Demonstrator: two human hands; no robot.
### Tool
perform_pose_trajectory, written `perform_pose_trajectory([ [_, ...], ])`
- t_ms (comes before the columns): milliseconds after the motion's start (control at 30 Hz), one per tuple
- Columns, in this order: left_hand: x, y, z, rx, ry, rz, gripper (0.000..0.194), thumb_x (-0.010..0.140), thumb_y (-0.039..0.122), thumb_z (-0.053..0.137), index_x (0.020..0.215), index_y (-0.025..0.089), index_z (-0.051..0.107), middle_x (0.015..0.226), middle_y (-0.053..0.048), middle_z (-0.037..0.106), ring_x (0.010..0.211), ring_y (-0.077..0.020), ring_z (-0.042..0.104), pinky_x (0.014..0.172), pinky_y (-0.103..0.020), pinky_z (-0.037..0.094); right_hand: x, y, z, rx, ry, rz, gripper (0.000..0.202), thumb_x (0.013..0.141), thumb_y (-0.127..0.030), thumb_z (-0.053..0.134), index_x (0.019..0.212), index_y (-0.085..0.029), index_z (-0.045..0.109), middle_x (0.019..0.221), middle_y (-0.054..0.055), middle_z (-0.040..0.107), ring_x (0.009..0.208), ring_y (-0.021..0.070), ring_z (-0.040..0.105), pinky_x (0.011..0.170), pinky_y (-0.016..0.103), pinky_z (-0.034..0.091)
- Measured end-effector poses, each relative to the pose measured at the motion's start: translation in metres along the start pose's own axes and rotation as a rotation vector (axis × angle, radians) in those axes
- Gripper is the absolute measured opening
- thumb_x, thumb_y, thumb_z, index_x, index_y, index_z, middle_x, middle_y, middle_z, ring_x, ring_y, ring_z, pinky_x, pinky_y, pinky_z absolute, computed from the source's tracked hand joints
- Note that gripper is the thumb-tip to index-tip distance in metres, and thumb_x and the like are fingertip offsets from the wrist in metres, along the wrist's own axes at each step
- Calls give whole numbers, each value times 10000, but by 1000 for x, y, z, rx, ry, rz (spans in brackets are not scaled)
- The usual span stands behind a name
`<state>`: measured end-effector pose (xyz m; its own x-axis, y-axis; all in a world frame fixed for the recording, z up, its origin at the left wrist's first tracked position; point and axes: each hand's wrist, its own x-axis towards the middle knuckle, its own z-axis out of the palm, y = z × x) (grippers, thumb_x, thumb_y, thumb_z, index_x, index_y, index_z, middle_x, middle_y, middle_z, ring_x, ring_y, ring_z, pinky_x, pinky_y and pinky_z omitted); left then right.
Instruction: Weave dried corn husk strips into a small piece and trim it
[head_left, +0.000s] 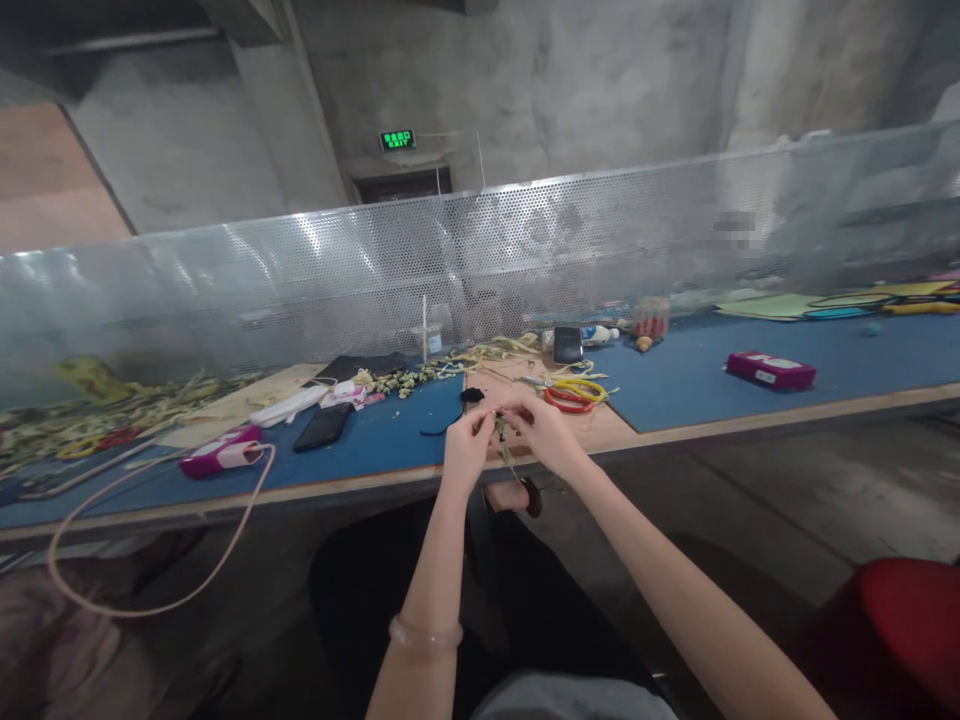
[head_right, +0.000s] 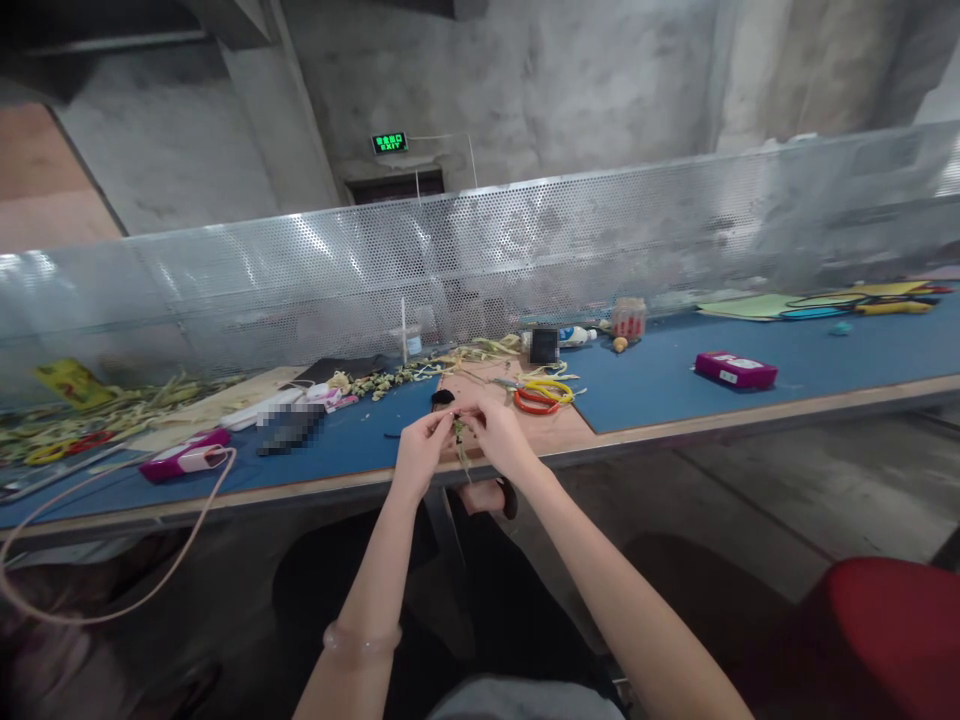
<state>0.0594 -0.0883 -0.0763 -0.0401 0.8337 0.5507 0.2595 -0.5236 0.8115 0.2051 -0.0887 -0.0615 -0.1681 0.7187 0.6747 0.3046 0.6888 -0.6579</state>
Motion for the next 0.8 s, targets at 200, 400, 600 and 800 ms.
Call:
perform_pose_trajectory([
  [200, -2, 4, 1, -91, 20, 6, 289, 772, 351, 552, 927, 158, 701, 938, -71, 703, 851, -188, 618, 768, -277, 460, -3, -1, -7, 4, -48, -36, 202, 800, -163, 503, 974, -151, 604, 853, 55, 665, 748, 142, 601, 672, 263, 461],
  [400, -4, 8, 2, -172, 46, -40, 290, 743, 352, 581, 906, 146, 706, 788, -52, 702, 708, -161, 612, 665, -255, 471, -5, -2, -9, 80, -70, -20, 203, 802, -162, 500, 979, -160, 600, 892, 59, 660, 790, 144, 608, 706, 270, 468],
  [600, -4, 7, 2, -237, 17, -47, 282, 744, 356, 580, 897, 149, 696, 831, -60, 697, 770, -171, 620, 708, -272, 476, -5, -1, -11, 40, -84, -71, 222, 808, -165, 500, 1000, -171, 610, 919, 59, 658, 818, 149, 599, 730, 281, 462],
  [800, -1, 6, 3, -398, -21, -121, 275, 738, 346, 593, 899, 135, 663, 876, -77, 694, 795, -172, 632, 781, -310, 473, -2, -6, -17, -35, -127, -113, 250, 826, -165, 478, 1031, -188, 620, 940, 51, 666, 788, 144, 594, 714, 277, 460],
])
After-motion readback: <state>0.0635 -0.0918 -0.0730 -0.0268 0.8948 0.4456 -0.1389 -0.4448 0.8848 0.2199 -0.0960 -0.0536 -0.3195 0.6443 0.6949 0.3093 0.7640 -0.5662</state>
